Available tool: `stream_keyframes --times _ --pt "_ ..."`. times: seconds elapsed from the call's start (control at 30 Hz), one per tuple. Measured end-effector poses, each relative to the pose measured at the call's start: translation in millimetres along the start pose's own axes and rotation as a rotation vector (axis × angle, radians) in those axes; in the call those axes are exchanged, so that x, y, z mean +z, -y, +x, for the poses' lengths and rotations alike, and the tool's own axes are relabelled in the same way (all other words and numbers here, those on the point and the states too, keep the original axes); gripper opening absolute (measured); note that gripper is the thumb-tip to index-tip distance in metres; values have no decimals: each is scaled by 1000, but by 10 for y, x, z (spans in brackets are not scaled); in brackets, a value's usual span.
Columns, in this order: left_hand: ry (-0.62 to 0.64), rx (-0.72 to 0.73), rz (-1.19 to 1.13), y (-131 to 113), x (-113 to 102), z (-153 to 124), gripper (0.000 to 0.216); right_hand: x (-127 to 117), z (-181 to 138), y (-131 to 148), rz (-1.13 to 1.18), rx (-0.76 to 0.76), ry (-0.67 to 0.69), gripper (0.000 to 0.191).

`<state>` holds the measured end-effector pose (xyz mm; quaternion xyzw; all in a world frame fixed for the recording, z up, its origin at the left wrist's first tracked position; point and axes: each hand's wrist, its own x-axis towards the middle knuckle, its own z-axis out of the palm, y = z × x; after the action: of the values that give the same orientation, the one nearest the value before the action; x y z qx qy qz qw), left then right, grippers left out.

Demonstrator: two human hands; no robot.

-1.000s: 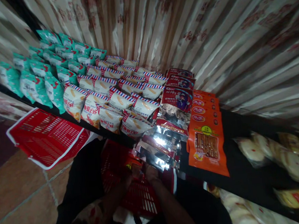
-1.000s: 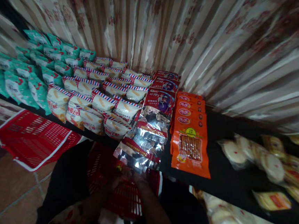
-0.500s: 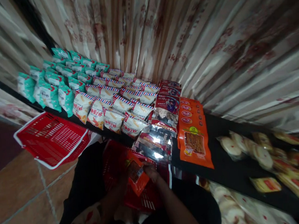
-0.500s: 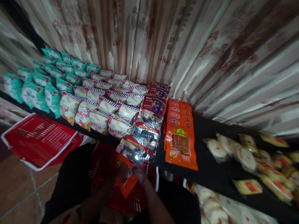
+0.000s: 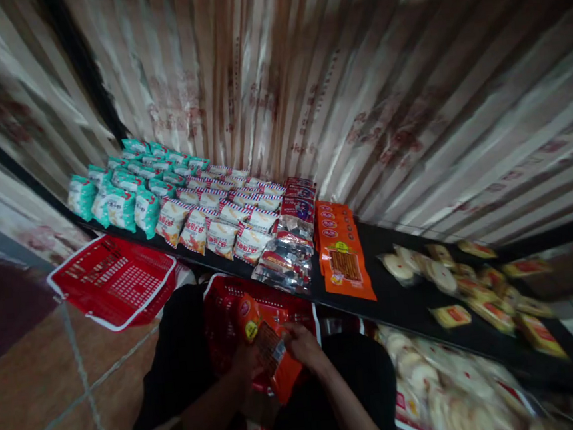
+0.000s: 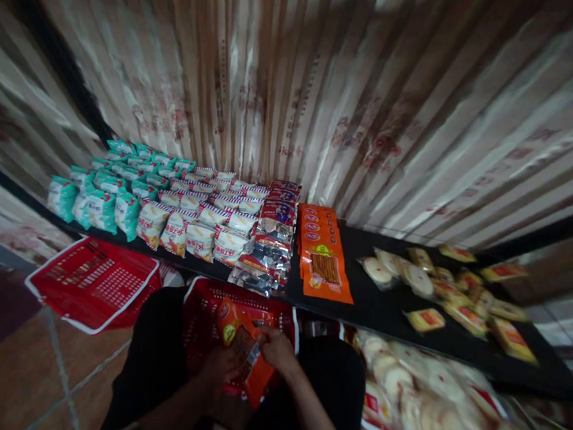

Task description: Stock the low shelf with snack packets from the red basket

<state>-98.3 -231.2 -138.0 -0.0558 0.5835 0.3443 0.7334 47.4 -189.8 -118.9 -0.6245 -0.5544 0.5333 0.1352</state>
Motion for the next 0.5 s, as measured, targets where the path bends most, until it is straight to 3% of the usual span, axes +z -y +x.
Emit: stream_keyframes --times 0.13,0.4,0.5 --pt "90 22 112 87 104 -255 19 -212 -531 192 -164 -96 -98 33" --pt "480 40 213 248 461 -764 20 -632 -1448 531 -158 -197 -147 33" --pt "553 110 300 278 659 -934 16 -685 -1660 579 -125 -219 -123 30"
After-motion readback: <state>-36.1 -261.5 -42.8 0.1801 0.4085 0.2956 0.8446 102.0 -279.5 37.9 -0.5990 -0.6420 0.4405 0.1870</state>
